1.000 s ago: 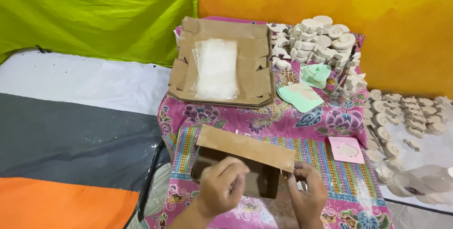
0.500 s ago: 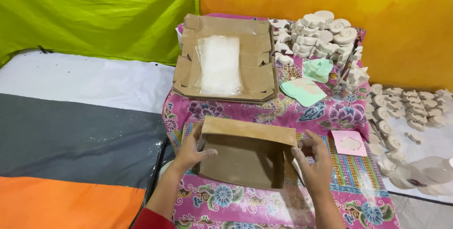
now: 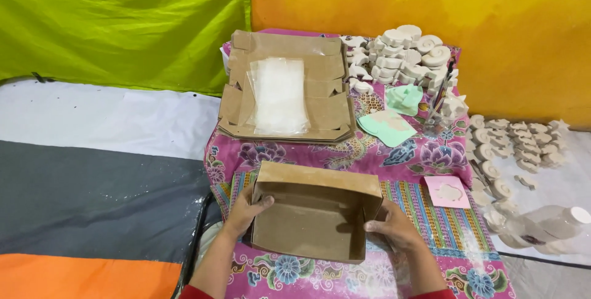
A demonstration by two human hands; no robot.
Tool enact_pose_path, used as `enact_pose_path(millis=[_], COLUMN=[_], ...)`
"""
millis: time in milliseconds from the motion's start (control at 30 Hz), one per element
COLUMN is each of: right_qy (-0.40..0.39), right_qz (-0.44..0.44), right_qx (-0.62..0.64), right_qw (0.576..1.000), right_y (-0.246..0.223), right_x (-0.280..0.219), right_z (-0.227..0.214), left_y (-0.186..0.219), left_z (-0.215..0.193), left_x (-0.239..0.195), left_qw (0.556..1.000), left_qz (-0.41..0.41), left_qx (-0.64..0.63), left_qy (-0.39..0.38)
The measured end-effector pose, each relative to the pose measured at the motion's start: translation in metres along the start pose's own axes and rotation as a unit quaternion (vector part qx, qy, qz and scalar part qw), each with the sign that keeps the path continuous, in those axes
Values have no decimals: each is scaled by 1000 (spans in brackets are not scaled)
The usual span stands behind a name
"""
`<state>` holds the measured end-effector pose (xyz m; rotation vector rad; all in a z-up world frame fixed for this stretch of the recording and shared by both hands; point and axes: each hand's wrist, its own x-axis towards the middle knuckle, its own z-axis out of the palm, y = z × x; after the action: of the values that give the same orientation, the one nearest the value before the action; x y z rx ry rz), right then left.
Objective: The person assembles a flat cardboard box by folding and taping its sides. Then, they place a plastic sheet inside the box and use a small tool to scrape and clean a white decorative piece, removing loose material.
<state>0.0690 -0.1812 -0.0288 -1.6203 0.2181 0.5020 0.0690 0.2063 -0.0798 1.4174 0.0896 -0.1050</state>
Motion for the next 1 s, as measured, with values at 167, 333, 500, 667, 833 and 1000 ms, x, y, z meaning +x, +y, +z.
enact_pose_path(millis=[167,333,500,667,833,1000], right_qy=[55,132,194,196,209,222], right_qz=[-91,-203,-246,-128,-131,-75], right_qx=[-50,-134,-172,-246,-267,-259], right_qw=[993,961,934,940,932,937], right_y=[-10,-13,-9,-35,-19,-55], right_x=[0,2,-7,-31,-28,-46], right_z=[23,41,45,57,46,56], left_y=[22,20,35,51,53,59], left_z=[17,21,26,31,33,39], left_x=[-8,-5,-9,-21,-21,-21], left_qw=[999,995,993,987,975,975], left_qz=[2,-2,26,3,-6,38], left_qx=[42,62,-4,61,144,160], left_qy=[34,78,115,148,171,146])
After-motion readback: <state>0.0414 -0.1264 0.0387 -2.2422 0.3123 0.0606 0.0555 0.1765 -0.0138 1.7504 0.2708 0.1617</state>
